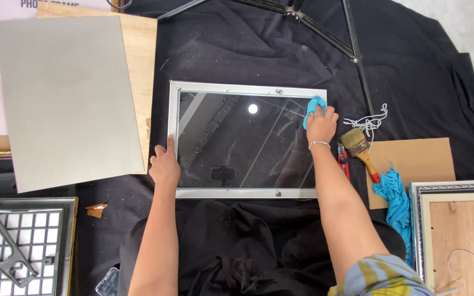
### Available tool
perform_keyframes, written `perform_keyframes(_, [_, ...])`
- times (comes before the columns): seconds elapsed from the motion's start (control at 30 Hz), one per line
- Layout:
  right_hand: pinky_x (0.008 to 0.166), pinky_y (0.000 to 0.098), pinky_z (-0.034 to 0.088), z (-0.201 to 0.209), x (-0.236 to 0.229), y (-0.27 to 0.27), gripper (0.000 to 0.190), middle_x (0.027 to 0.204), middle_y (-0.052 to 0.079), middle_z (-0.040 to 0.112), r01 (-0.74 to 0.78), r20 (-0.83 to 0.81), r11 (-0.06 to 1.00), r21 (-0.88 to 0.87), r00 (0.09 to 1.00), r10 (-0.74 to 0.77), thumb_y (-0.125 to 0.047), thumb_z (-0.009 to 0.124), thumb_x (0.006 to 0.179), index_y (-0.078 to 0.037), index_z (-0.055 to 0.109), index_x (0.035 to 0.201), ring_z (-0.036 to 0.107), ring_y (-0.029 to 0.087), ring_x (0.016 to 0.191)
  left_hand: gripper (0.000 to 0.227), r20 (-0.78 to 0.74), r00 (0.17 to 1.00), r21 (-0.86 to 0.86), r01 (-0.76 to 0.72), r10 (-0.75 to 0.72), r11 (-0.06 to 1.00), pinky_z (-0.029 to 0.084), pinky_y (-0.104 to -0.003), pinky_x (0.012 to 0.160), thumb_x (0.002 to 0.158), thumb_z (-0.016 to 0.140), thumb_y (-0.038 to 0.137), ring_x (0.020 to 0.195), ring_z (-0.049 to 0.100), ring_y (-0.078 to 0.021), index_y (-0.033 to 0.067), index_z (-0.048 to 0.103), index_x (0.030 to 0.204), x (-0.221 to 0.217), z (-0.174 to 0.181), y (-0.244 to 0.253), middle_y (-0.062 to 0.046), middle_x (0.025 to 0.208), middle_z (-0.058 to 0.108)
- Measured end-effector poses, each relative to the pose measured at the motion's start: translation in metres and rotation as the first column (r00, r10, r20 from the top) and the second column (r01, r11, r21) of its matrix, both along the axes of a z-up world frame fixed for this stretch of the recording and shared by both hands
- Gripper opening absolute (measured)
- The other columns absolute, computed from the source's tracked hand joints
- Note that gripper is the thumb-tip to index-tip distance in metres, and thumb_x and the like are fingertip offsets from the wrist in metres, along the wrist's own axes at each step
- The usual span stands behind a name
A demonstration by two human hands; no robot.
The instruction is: Wiping the glass surface of a picture frame with a blue cloth to remove dust and marks.
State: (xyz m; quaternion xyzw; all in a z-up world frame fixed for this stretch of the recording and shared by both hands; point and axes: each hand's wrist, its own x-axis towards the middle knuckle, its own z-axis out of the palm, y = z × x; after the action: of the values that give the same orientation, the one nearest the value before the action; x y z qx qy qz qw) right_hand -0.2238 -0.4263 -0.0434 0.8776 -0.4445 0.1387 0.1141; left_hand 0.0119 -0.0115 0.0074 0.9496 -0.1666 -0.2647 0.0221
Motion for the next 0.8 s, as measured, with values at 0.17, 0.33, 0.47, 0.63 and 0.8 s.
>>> perform_keyframes(0.17, [0.094, 0.0447, 0.039, -0.021, 0.056, 0.042, 0.034, 0.115, 0.015, 0.055, -0.001, 0.077, 0.996, 0.089, 0.997, -0.006, -0.013, 0.068, 0.091, -0.003, 0.067, 0.123, 0.054, 0.032, 0.105, 0.069, 0.006, 1.0, -0.015, 0.004, -0.004, 1.0, 0.06, -0.058, 0.089, 0.102, 0.051, 0.002, 0.119, 0.058, -0.0373, 0.0279, 0.034, 0.164, 0.001, 0.006, -0.003, -0.012, 0.131, 0.049])
perform_keyframes(0.33, [0.091, 0.0497, 0.042, -0.041, 0.149, 0.167, 0.024, 0.106, 0.019, 0.062, -0.196, 0.144, 0.972, 0.127, 0.974, 0.178, -0.004, 0.059, 0.091, 0.0, 0.068, 0.114, 0.061, 0.034, 0.098, 0.068, 0.011, 1.0, 0.004, 0.003, -0.003, 1.0, 0.06, -0.055, 0.088, 0.103, 0.05, 0.001, 0.119, 0.058, -0.0355, 0.0269, 0.033, 0.164, -0.002, 0.015, -0.006, -0.012, 0.129, 0.049])
perform_keyframes(0.47, [0.085, 0.0479, 0.049, 0.02, 0.19, 0.29, 0.024, 0.097, 0.02, 0.063, -0.58, 0.318, 0.788, 0.204, 0.801, 0.507, 0.0, 0.058, 0.09, 0.004, 0.065, 0.112, 0.062, 0.037, 0.092, 0.069, 0.032, 0.999, -0.005, 0.008, -0.008, 1.0, 0.061, -0.053, 0.087, 0.102, 0.05, 0.0, 0.118, 0.057, -0.0355, 0.0259, 0.032, 0.164, -0.005, 0.013, -0.006, -0.011, 0.125, 0.048])
perform_keyframes(0.63, [0.063, 0.0387, 0.054, 0.033, 0.167, 0.294, 0.028, 0.1, 0.006, 0.057, -0.677, 0.181, 0.715, 0.174, 0.736, 0.653, -0.014, 0.06, 0.092, -0.015, 0.064, 0.12, 0.062, 0.026, 0.087, 0.07, 0.063, 0.998, -0.02, 0.009, -0.008, 1.0, 0.062, -0.053, 0.085, 0.103, 0.05, 0.002, 0.119, 0.054, -0.0355, 0.0283, 0.029, 0.165, -0.007, 0.005, -0.003, -0.011, 0.126, 0.045])
perform_keyframes(0.8, [0.06, 0.0399, 0.058, 0.086, 0.074, 0.199, 0.018, 0.092, 0.011, 0.066, -0.31, -0.058, 0.937, 0.161, 0.945, 0.323, -0.017, 0.064, 0.09, -0.013, 0.075, 0.104, 0.067, 0.027, 0.078, 0.069, 0.063, 0.998, -0.031, -0.01, 0.012, 0.999, 0.061, -0.054, 0.085, 0.104, 0.049, 0.001, 0.121, 0.054, -0.0357, 0.0286, 0.031, 0.164, -0.008, 0.005, -0.002, -0.011, 0.129, 0.046])
